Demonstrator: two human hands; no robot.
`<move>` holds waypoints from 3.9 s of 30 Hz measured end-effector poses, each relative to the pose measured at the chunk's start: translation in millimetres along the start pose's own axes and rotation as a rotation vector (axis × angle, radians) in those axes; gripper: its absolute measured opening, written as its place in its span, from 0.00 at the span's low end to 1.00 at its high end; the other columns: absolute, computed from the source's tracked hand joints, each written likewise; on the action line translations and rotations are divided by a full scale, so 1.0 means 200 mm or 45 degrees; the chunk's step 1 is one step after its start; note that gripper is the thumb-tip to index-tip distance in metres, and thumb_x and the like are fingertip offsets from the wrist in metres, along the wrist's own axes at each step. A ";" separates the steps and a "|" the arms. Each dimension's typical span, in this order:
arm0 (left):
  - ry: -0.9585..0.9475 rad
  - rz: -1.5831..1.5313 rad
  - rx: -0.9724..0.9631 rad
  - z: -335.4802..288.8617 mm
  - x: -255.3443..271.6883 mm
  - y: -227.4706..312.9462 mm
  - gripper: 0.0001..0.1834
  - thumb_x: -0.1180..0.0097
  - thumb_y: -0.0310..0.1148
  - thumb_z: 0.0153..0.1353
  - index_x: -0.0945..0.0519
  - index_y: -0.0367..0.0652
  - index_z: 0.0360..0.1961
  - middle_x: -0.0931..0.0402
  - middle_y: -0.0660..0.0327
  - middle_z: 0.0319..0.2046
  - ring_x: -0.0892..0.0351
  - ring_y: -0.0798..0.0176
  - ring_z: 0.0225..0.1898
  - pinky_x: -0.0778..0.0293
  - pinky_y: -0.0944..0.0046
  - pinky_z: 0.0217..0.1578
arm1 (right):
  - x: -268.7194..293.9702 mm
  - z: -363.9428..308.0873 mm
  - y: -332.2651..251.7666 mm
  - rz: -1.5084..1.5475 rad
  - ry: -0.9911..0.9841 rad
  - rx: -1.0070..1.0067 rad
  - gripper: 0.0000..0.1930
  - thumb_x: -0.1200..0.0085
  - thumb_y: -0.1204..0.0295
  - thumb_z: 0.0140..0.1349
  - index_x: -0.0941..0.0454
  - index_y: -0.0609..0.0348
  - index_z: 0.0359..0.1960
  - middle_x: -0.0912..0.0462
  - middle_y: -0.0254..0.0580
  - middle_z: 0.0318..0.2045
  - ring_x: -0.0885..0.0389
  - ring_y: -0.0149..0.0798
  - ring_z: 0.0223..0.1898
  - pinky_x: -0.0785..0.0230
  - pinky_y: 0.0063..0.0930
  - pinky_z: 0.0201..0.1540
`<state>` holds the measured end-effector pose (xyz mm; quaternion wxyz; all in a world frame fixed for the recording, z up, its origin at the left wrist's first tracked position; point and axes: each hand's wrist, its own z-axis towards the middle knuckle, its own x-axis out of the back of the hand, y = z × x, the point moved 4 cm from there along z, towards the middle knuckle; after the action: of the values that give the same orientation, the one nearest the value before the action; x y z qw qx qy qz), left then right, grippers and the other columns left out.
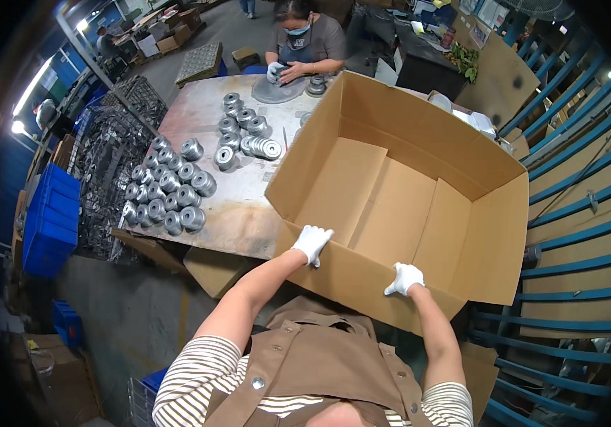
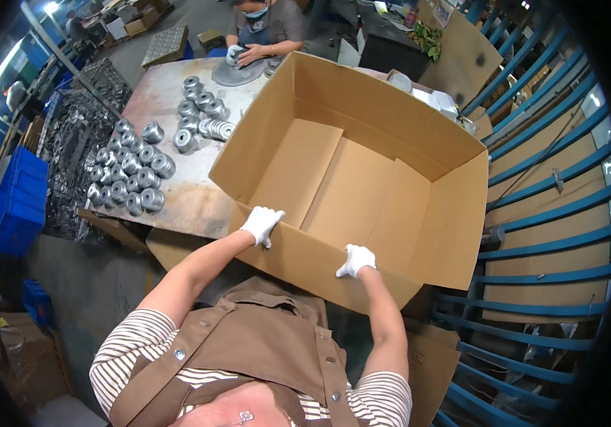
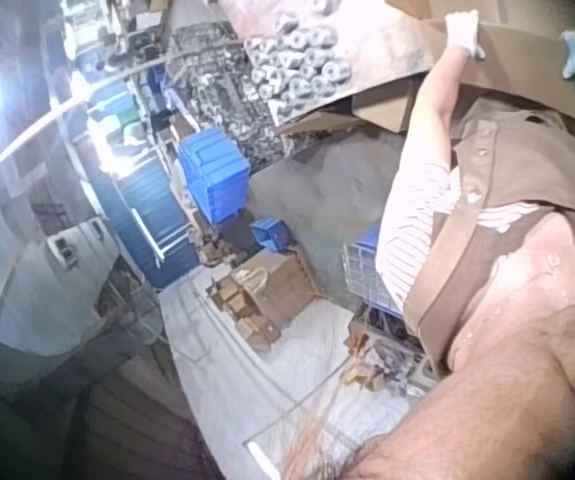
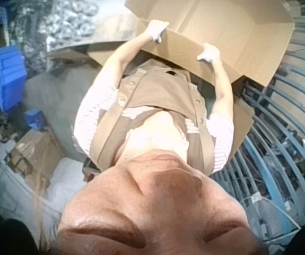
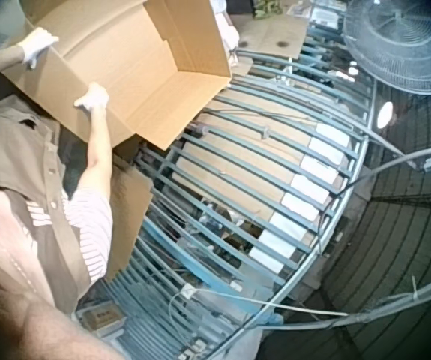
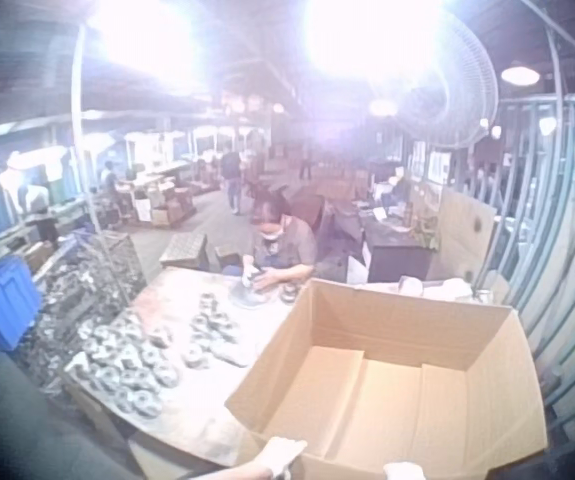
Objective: The person folds a cardboard box and tapes its bottom using a tape dispenser, then places a plastic tray into the box and packs metal rings into the tray by hand.
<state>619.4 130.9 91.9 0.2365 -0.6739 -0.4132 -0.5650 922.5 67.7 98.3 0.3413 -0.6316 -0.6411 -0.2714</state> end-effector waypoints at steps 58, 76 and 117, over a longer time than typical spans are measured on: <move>0.436 -1.285 1.253 -0.78 0.27 -1.26 0.34 0.34 0.51 0.57 0.22 0.37 0.57 0.17 0.57 0.46 0.18 0.62 0.39 0.22 0.58 0.39 | -0.17 0.03 0.22 -0.219 -0.327 0.543 0.40 0.35 0.43 0.44 0.24 0.42 0.61 0.17 0.48 0.51 0.19 0.53 0.52 0.27 0.43 0.55; 0.440 -1.241 0.486 -0.11 0.59 -0.01 0.46 0.50 0.22 0.50 0.47 0.45 0.75 0.32 0.51 0.65 0.29 0.56 0.61 0.32 0.63 0.60 | 0.94 -0.53 1.65 0.521 0.875 -0.777 0.31 0.33 0.64 0.50 0.26 0.65 0.55 0.22 0.59 0.52 0.22 0.57 0.51 0.28 0.47 0.51; 1.116 0.094 0.576 -0.42 1.01 0.45 0.36 0.40 0.30 0.60 0.38 0.38 0.69 0.44 0.43 0.70 0.46 0.41 0.71 0.49 0.47 0.70 | 0.49 -0.39 1.11 0.933 1.510 -0.207 0.20 0.47 0.54 0.65 0.17 0.52 0.49 0.14 0.48 0.41 0.16 0.52 0.41 0.24 0.42 0.43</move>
<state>650.5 75.0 320.1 0.5482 -0.3187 -0.3631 -0.6827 1153.2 80.6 204.3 0.6547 -0.5760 -0.0703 -0.4845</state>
